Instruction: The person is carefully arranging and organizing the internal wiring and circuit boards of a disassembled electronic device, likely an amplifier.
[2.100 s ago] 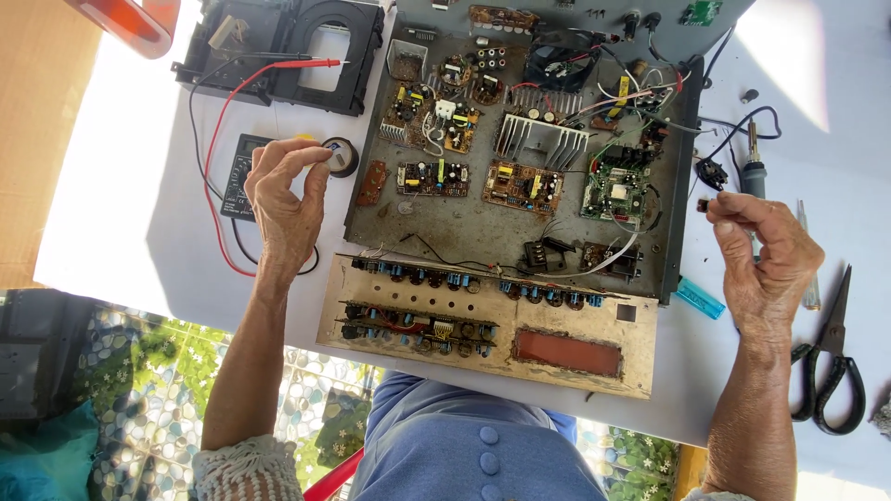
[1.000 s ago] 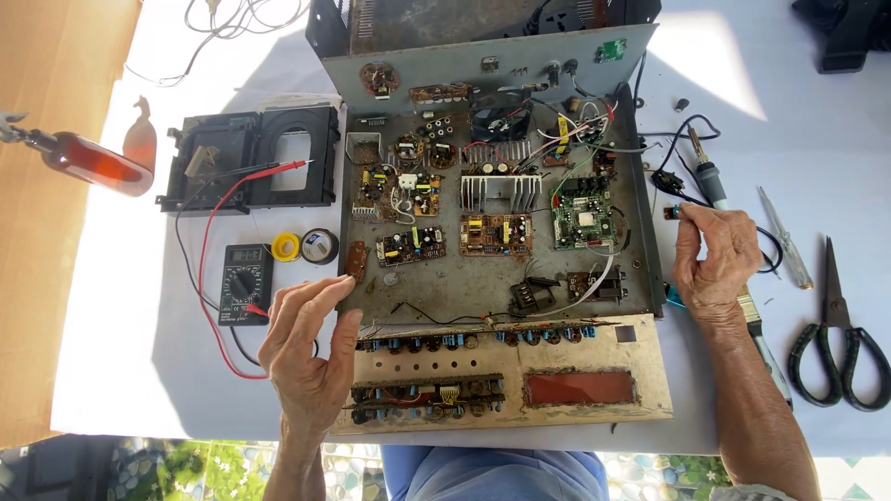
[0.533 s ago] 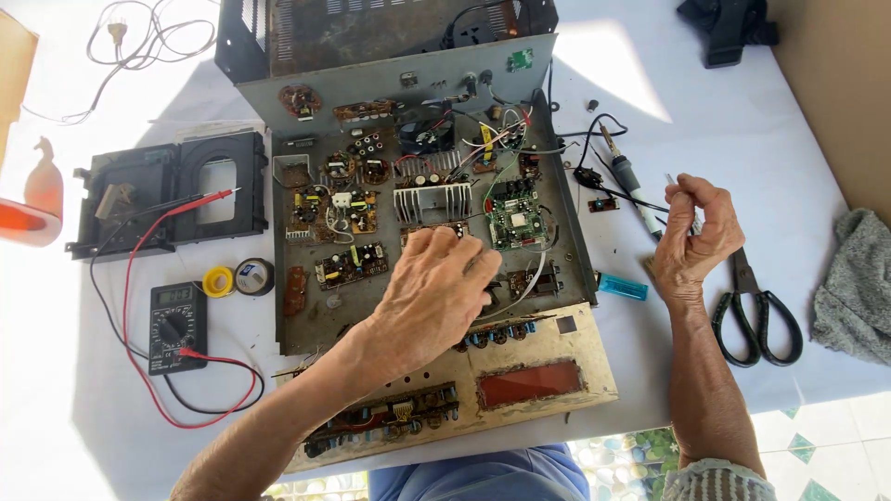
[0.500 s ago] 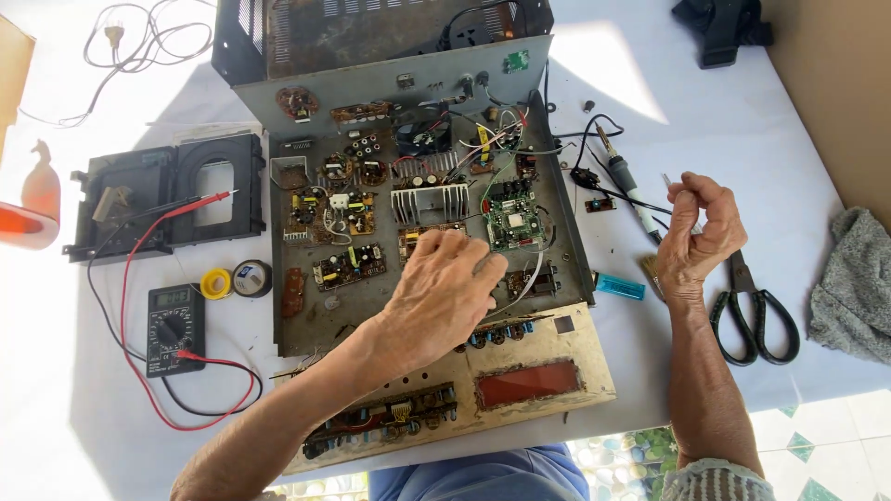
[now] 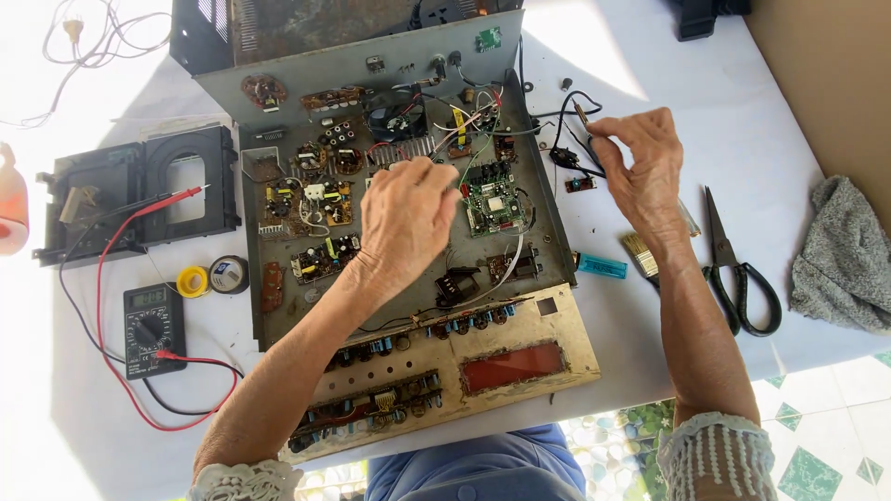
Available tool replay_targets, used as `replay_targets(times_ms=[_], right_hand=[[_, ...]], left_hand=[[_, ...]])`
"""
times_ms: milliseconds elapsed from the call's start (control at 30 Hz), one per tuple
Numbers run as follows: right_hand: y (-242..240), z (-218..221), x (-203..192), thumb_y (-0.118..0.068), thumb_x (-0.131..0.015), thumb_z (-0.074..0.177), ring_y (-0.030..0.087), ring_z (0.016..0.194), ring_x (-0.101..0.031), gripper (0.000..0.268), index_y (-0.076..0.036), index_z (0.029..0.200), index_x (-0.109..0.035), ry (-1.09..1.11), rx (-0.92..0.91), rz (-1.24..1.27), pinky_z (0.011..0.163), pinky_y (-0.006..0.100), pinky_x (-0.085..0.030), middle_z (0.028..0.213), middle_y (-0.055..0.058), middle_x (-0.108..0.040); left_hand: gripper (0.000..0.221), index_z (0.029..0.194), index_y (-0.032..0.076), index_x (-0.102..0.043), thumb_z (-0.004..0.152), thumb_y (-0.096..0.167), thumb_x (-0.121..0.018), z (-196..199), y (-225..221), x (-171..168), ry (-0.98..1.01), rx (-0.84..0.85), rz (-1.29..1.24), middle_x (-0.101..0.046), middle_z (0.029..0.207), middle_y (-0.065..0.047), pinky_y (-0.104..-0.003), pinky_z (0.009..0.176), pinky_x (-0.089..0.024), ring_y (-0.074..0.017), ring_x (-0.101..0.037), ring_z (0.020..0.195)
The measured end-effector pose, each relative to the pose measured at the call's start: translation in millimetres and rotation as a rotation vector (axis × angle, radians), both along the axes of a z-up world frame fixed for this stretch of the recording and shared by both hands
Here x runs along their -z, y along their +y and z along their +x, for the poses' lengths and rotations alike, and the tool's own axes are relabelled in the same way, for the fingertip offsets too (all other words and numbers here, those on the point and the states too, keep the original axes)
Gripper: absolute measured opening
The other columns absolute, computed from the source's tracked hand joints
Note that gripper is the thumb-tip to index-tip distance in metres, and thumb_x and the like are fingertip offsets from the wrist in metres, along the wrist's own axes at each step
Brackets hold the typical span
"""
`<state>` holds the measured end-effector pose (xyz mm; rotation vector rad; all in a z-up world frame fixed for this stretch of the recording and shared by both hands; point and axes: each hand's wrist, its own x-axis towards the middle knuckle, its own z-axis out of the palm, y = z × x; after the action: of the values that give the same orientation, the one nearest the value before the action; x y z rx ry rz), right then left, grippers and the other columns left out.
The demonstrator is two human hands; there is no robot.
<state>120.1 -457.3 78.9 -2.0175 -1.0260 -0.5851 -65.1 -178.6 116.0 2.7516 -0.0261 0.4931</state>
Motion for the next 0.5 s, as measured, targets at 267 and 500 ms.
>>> replay_targets(times_ms=[267,500], right_hand=[[102.5,27.7,-0.2,-0.003,-0.09,0.091,0.023,0.094,-0.058,0.029,-0.012,0.114,-0.076,-0.359,-0.148,-0.209,0.084,0.036,-0.051,0.102,0.007,-0.073],[145.4,32.8,-0.5,0.003,-0.079,0.087,0.022,0.095,-0.05,0.032,-0.014,0.111,-0.066,-0.472,-0.078,-0.258,0.066,0.032,-0.05,0.099,0.005,-0.053]], left_hand=[[0.021,0.118,0.008,-0.066,0.098,0.0,-0.065,2.4,26.4,-8.1,-0.377,-0.038,-0.214,-0.068,0.092,-0.006,-0.037,0.06,-0.052,-0.0201,-0.065,0.068],[0.019,0.12,0.002,-0.068,0.104,0.004,-0.058,-6.1,30.4,-13.5,-0.368,-0.005,-0.337,-0.074,0.102,-0.012,-0.037,0.069,-0.059,-0.0241,-0.072,0.078]])
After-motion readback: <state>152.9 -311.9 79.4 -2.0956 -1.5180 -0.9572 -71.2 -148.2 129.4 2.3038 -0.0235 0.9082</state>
